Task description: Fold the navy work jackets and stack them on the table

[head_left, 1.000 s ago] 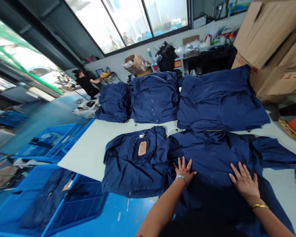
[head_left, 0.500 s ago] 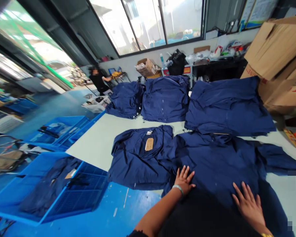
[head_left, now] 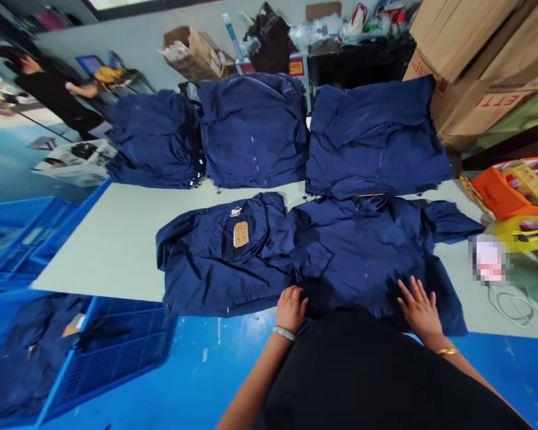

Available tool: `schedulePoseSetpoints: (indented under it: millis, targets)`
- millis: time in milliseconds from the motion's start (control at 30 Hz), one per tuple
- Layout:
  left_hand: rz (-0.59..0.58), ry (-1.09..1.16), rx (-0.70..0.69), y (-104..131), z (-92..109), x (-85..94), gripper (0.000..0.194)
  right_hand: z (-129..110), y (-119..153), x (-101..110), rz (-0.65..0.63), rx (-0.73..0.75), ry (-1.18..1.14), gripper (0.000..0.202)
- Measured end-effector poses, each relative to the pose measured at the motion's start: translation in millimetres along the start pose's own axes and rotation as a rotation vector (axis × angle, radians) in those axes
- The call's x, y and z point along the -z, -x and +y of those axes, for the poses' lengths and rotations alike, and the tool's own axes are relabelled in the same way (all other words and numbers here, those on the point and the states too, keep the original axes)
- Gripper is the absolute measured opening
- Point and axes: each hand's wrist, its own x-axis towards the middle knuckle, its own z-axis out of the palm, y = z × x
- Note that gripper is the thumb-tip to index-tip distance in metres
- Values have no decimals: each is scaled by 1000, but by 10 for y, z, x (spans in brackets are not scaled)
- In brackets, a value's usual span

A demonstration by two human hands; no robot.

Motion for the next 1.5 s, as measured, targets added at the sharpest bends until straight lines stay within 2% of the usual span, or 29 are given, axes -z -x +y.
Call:
schedulePoseSetpoints:
  millis: [67, 167, 267, 333, 433, 533, 667, 733, 800, 900, 967, 1067, 1133, 1167, 1233, 1333, 1433, 1500]
  targets:
    - [78, -32, 167, 199, -143, 23, 31, 8, 170, -18, -7, -72, -11, 60]
    - [94, -38, 324, 336, -299, 4, 45, -8, 306, 23, -10, -108, -19, 62]
    - [44, 4, 312, 320, -375, -12, 44, -38, 309, 158, -5, -110, -29, 61]
    - [15, 14, 281, 272, -380, -9, 39, 4, 291, 258, 40, -161, -50, 60]
    - [-29, 34, 299, 216, -316, -15, 34, 241, 297, 338, 122, -337, -134, 68]
    - [-24, 60, 347, 223, -169, -54, 27, 614, 303, 318, 97, -465, -263, 83]
    - [93, 194, 434, 287, 71, -105, 23, 970, 193, 278, 43, -367, -286, 90]
    - [182, 308, 482, 301, 142, -109, 29, 1042, 92, 309, 25, -335, -315, 81]
    - [223, 389, 573, 306, 154, -100, 36, 1097, -17, 377, 10, -333, -374, 67]
    - [154, 406, 752, 353, 90, -89, 39, 1232, -153, 502, 76, -314, -384, 56]
    - [84, 380, 825, 438, 47, -104, 31, 1358, -203, 562, 114, -277, -309, 54]
    - [45, 339, 864, 594, 57, -160, 22, 1529, -212, 598, 1, -204, -193, 55]
    - [62, 317, 866, 653, 111, -196, 27, 1588, -187, 602, -81, -169, -128, 56]
    - [78, 309, 862, 657, 144, -208, 31, 1594, -174, 602, -72, -157, -91, 57]
    - [117, 293, 843, 614, 205, -209, 36, 1554, -161, 596, 31, -115, -34, 58]
    - [202, 239, 756, 455, 262, -149, 37, 1344, -196, 546, 154, 71, -91, 55]
    - [245, 218, 668, 261, 265, -42, 35, 931, -276, 423, 92, 291, -273, 48]
    - [235, 228, 631, 153, 246, 27, 34, 547, -344, 331, 23, 332, -403, 43]
